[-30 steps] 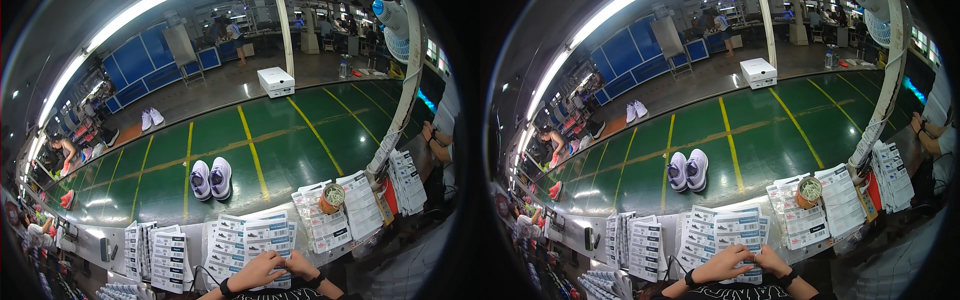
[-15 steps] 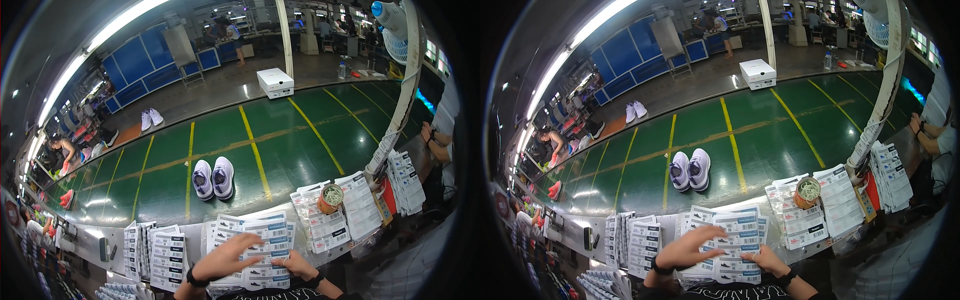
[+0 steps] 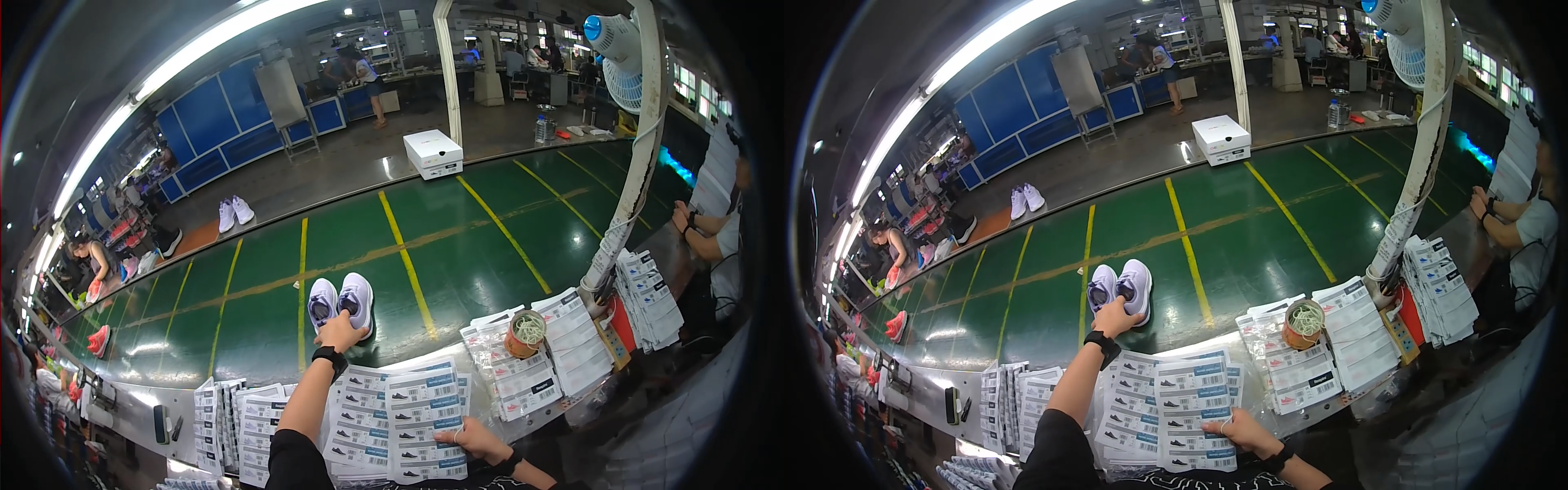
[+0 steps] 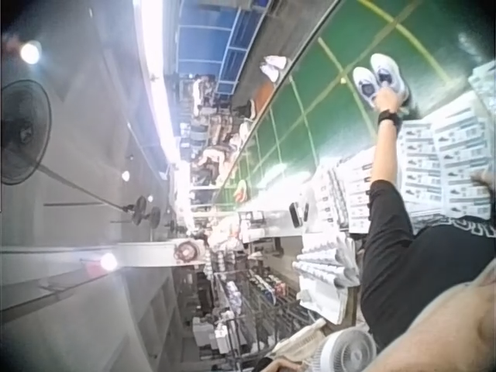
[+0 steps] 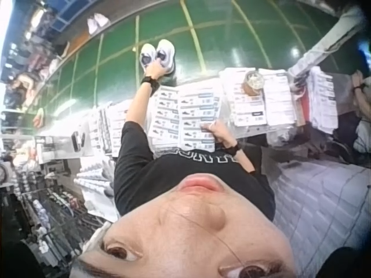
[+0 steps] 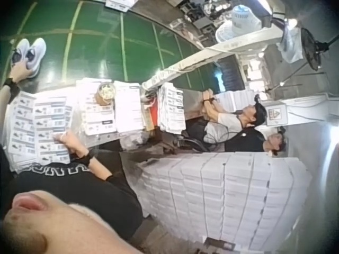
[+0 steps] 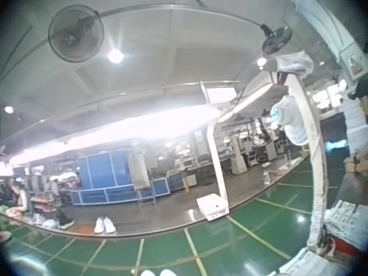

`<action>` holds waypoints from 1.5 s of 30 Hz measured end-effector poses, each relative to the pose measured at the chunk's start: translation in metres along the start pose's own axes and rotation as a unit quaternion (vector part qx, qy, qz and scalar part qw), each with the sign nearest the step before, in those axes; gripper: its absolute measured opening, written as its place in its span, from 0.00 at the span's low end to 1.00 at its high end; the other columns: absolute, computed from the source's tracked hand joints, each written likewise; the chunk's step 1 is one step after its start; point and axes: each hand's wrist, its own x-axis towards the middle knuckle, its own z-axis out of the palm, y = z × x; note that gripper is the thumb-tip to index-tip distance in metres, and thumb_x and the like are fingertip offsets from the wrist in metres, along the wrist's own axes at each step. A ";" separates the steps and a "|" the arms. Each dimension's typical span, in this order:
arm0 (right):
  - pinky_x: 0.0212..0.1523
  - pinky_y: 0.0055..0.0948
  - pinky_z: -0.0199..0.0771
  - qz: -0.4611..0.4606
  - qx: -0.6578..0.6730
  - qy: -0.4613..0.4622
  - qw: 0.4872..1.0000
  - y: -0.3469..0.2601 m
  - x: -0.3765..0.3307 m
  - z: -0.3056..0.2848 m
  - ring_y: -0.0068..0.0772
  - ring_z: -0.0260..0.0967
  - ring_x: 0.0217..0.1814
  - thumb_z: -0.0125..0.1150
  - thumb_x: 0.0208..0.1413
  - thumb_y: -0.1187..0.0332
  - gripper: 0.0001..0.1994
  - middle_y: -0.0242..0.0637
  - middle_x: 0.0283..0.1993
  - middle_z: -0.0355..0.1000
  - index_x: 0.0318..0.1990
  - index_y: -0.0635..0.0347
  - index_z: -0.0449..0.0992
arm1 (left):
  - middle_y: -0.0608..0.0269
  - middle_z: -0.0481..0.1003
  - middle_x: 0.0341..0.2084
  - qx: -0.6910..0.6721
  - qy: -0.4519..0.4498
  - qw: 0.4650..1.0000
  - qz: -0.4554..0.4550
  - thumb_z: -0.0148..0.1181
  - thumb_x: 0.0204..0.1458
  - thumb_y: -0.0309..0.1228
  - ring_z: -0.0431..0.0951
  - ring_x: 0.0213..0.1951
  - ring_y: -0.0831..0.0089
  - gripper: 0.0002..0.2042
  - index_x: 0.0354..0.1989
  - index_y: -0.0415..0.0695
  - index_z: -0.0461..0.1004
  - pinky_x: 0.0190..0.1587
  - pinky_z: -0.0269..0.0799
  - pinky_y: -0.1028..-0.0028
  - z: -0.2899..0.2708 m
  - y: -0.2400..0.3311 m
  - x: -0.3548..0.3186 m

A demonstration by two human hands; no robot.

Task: Checking barcode lists, wrapping labels, and inspecting purple and red athletic shoes on a factory line.

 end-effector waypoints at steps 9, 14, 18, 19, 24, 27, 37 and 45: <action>0.50 0.27 0.73 -0.009 0.009 -0.007 1.000 0.001 0.001 0.000 0.29 0.73 0.47 0.66 0.52 0.73 0.20 0.40 0.48 0.75 0.52 0.70 0.70 | 0.44 0.63 0.53 0.144 0.146 0.979 0.003 0.64 0.41 0.55 0.54 0.60 0.44 0.25 0.45 0.54 0.78 0.56 0.49 0.34 -0.018 -0.003 -0.003; 0.50 0.27 0.73 -0.024 -0.005 0.007 1.000 0.004 0.000 -0.002 0.29 0.73 0.47 0.65 0.52 0.74 0.20 0.41 0.49 0.75 0.52 0.70 0.70 | 0.48 0.67 0.53 0.139 0.114 0.983 0.038 0.64 0.41 0.56 0.51 0.63 0.45 0.26 0.47 0.57 0.78 0.56 0.34 0.23 -0.034 -0.028 -0.003; 0.50 0.27 0.73 -0.013 -0.004 -0.003 1.000 0.003 0.001 0.001 0.29 0.73 0.47 0.65 0.52 0.74 0.20 0.41 0.48 0.75 0.52 0.70 0.70 | 0.48 0.64 0.54 0.195 0.163 0.967 0.010 0.68 0.39 0.50 0.51 0.63 0.46 0.22 0.44 0.56 0.79 0.57 0.35 0.23 -0.064 -0.089 -0.007; 0.50 0.28 0.73 -0.009 -0.001 -0.009 1.000 0.002 0.001 0.002 0.30 0.73 0.48 0.65 0.52 0.74 0.20 0.41 0.49 0.74 0.52 0.70 0.70 | 0.47 0.64 0.54 0.192 0.151 0.970 -0.019 0.67 0.41 0.46 0.51 0.63 0.46 0.22 0.45 0.52 0.77 0.56 0.37 0.23 -0.073 -0.104 -0.007; 0.51 0.28 0.73 0.001 0.001 -0.011 1.000 0.004 0.004 0.001 0.31 0.73 0.49 0.65 0.52 0.75 0.20 0.42 0.50 0.74 0.52 0.70 0.70 | 0.46 0.67 0.51 0.050 0.156 0.982 0.090 0.66 0.44 0.47 0.64 0.54 0.47 0.27 0.50 0.44 0.71 0.55 0.61 0.51 -0.094 -0.086 -0.066; 0.51 0.29 0.73 -0.003 0.014 0.009 1.000 0.000 -0.001 0.001 0.31 0.73 0.49 0.65 0.52 0.76 0.20 0.41 0.49 0.74 0.52 0.69 0.70 | 0.42 0.66 0.55 -0.076 -0.005 0.967 0.244 0.63 0.50 0.45 0.64 0.59 0.52 0.31 0.58 0.36 0.64 0.60 0.60 0.62 -0.090 -0.027 -0.128; 0.52 0.29 0.71 -0.073 -0.037 -0.019 0.996 0.007 -0.007 -0.002 0.29 0.71 0.50 0.66 0.52 0.73 0.20 0.38 0.49 0.74 0.52 0.67 0.72 | 0.31 0.52 0.61 -0.403 -0.243 0.872 0.130 0.60 0.55 0.44 0.55 0.64 0.51 0.50 0.66 0.28 0.26 0.64 0.54 0.63 0.027 0.013 -0.228; 0.53 0.27 0.69 -0.047 -0.095 -0.037 0.994 -0.007 -0.014 0.002 0.29 0.71 0.50 0.69 0.49 0.67 0.25 0.40 0.50 0.74 0.54 0.69 0.70 | 0.41 0.63 0.53 -0.476 -0.114 0.864 0.118 0.63 0.53 0.38 0.67 0.55 0.63 0.39 0.61 0.27 0.45 0.56 0.65 0.68 0.061 0.025 -0.230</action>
